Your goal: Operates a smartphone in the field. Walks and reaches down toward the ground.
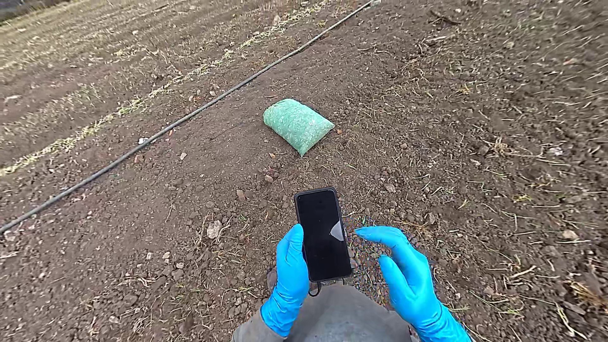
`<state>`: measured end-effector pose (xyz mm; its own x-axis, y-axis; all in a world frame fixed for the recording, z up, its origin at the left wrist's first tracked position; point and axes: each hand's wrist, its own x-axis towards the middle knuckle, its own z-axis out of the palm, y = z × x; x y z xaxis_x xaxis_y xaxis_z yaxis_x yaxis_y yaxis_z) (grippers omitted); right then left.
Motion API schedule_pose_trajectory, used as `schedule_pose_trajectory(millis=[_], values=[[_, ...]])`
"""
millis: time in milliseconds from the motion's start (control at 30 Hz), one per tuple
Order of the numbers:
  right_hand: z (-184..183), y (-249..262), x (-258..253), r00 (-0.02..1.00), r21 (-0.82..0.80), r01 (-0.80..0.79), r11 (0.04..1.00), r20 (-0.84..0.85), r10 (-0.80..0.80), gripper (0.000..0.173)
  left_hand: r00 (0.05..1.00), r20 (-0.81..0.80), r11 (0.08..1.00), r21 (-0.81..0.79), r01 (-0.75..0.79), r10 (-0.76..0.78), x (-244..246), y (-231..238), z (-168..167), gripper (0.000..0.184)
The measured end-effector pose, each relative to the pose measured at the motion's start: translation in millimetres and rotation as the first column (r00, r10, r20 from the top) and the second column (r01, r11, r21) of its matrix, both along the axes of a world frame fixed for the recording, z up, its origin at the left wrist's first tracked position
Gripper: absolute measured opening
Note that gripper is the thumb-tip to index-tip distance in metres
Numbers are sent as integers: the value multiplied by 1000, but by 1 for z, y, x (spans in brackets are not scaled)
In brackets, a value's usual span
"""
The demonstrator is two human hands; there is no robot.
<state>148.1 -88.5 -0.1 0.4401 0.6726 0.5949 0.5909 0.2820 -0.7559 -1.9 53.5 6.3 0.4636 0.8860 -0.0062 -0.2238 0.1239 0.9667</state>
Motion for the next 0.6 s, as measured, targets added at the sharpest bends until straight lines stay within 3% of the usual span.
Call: schedule_pose_trajectory(millis=[233, 400, 600], values=[[24, 33, -7, 961, -9, -105, 994, 258, 103, 34, 1000, 15, 1000, 19, -13, 13, -15, 26, 8, 48], [26, 39, -8, 876, -127, -246, 961, 396, 276, 38, 997, 16, 997, -4, -77, 77, -22, 30, 12, 48], [23, 52, 0, 814, -187, -285, 940, 470, 340, 37, 993, 8, 993, 7, -120, 120, -28, 23, 6, 47]])
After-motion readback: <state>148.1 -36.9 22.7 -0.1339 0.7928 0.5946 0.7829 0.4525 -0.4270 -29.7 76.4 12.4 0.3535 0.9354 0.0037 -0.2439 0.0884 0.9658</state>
